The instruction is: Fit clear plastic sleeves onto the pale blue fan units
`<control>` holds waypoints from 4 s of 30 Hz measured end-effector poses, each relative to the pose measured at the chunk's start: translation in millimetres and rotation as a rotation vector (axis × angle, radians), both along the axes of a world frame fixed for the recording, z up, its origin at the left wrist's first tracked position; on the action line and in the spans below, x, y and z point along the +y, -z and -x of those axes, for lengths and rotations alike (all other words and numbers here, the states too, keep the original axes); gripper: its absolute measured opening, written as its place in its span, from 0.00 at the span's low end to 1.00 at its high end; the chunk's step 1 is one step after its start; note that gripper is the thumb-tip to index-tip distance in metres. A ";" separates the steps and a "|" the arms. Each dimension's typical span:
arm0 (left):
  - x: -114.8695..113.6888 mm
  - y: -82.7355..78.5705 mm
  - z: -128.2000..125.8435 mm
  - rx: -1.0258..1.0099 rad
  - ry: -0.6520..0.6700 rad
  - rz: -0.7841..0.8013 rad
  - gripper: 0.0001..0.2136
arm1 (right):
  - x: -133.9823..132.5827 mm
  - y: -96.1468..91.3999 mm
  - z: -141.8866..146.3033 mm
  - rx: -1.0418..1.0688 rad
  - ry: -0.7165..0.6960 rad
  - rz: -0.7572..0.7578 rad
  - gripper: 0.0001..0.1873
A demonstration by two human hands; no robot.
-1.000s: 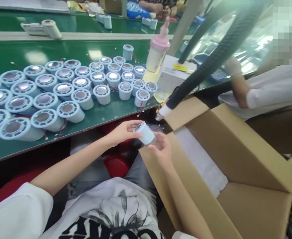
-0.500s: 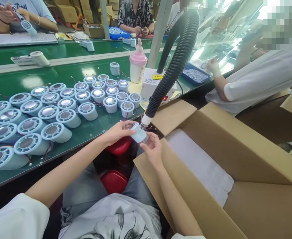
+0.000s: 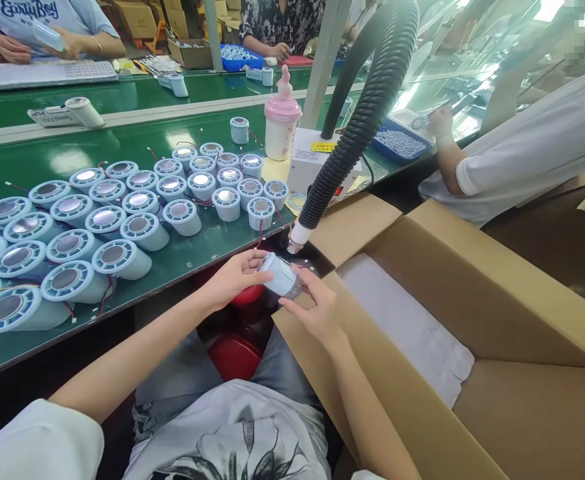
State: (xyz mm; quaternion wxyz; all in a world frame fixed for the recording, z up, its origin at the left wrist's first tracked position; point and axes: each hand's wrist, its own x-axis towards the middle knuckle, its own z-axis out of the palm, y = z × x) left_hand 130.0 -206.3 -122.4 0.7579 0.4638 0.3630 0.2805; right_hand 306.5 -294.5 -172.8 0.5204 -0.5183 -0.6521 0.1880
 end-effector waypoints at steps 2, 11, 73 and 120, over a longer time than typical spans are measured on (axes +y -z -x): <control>-2.3 -2.3 5.4 -0.048 0.028 0.008 0.27 | -2.8 -4.3 2.6 0.021 -0.039 -0.034 0.31; -19.0 -4.3 32.0 -0.218 0.203 -0.172 0.28 | -21.4 -32.6 8.9 -0.012 -0.146 -0.146 0.31; 25.4 -2.2 0.3 0.218 0.367 -0.744 0.18 | 20.0 -3.6 2.6 1.148 -0.050 0.718 0.17; -4.2 -2.7 50.6 0.149 0.442 -1.504 0.09 | 7.5 -53.6 8.4 1.147 -0.263 1.429 0.33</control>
